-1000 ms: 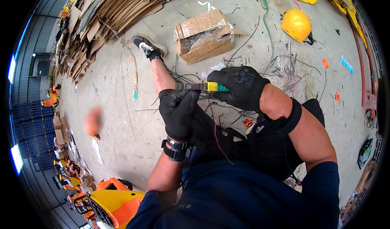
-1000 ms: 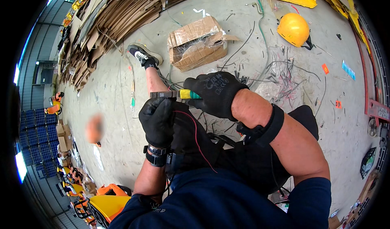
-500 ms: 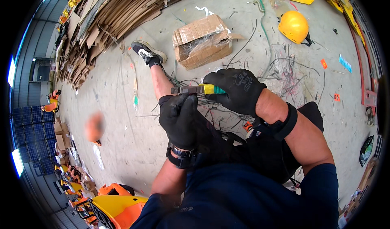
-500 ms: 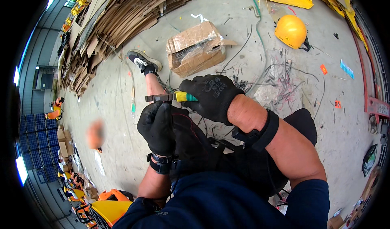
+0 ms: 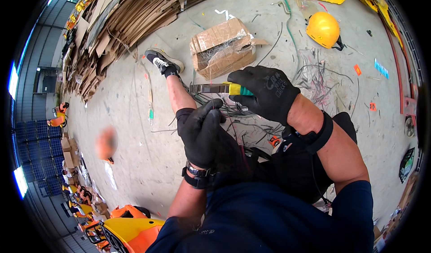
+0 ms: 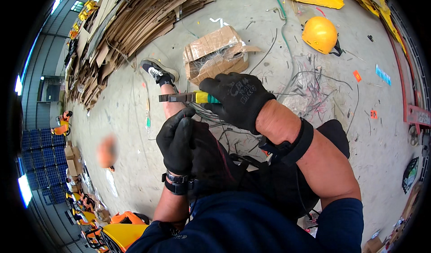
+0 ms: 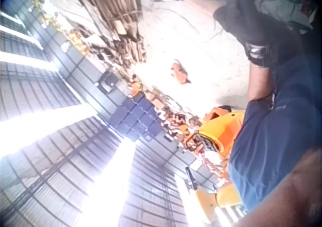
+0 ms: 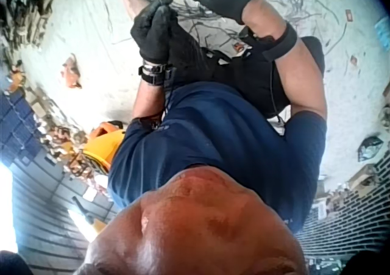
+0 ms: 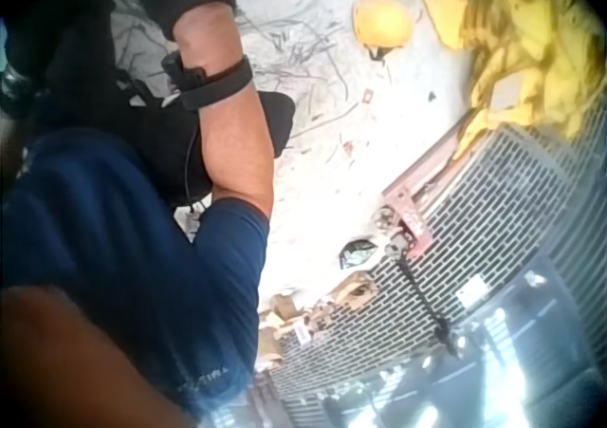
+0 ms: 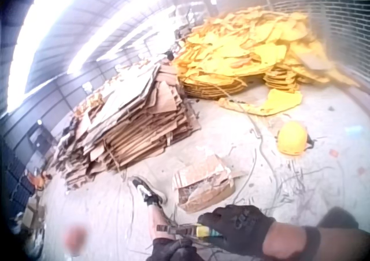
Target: The person sits on the floor and uses pliers to cut and strip multiple electrical wires from a bundle, sorting them near a cardboard box.
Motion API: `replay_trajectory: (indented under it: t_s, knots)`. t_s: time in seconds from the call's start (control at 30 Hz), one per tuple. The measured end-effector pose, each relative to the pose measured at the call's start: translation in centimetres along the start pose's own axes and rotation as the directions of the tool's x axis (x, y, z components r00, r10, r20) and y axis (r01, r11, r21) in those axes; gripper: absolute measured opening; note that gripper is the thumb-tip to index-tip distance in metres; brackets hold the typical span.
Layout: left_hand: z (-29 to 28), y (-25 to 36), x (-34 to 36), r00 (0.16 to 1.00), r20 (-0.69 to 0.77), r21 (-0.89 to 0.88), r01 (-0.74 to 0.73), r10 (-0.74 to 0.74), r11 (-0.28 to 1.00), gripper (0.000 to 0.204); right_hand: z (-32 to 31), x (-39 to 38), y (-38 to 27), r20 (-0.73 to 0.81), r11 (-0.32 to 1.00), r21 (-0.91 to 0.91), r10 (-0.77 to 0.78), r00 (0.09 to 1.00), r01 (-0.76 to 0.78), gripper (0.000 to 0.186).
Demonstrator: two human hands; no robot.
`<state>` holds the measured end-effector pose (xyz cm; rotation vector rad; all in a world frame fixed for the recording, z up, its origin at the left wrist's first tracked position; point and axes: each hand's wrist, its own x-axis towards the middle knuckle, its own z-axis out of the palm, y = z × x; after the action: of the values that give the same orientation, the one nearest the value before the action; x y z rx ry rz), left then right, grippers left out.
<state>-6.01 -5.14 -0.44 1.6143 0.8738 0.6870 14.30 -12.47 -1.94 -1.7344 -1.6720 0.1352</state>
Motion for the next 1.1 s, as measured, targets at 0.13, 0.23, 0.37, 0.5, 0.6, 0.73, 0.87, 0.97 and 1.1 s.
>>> replay_trajectory:
  t_s: [0.13,0.23,0.37,0.5,0.6,0.73,0.87,0.97,1.1]
  knots:
    - [-0.1,-1.5,0.8,1.0,0.025,-0.107,0.001,0.001,0.994,0.028,-0.7,0.0,-0.4,-0.02,0.992,-0.122,-0.011,1.0,0.009,0.035]
    - [-0.6,-1.0,0.9,0.986,0.083,-0.172,0.155,-0.143,0.973,0.028,-1.1,0.1,-0.7,0.012,0.986,-0.163,-0.014,1.0,0.016,0.03]
    - [1.1,1.5,1.4,0.96,0.137,-0.295,0.275,-0.244,0.915,0.021,-1.0,0.3,-1.1,0.04,0.971,-0.238,-0.006,0.999,0.016,0.022]
    - [1.3,0.5,1.3,0.973,0.145,-0.357,0.223,-0.182,0.907,0.021,-1.0,0.3,-1.1,0.04,0.968,-0.251,-0.005,0.999,0.014,0.02]
    - [1.3,1.3,0.8,0.988,0.083,-0.181,0.141,-0.128,0.973,0.022,-1.0,0.1,-0.9,0.054,0.974,-0.225,-0.004,0.999,0.016,0.022]
    - [1.4,1.2,0.5,0.992,0.06,-0.19,0.117,-0.107,0.975,0.023,-1.5,0.0,-1.1,0.094,0.98,-0.197,0.028,0.995,-0.009,0.026]
    - [1.3,1.0,0.3,0.994,0.061,-0.199,0.103,-0.092,0.974,0.022,-1.6,0.1,-0.9,0.106,0.984,-0.178,0.038,0.994,-0.018,0.029]
    - [1.1,1.1,0.2,0.994,0.07,-0.18,0.097,-0.085,0.979,0.021,-1.7,0.2,-0.9,0.101,0.985,-0.17,0.044,0.994,-0.026,0.03]
    - [1.2,1.0,0.1,0.995,0.066,-0.167,0.082,-0.072,0.983,0.021,-1.6,0.1,-0.6,0.071,0.987,-0.159,0.039,0.997,-0.027,0.032]
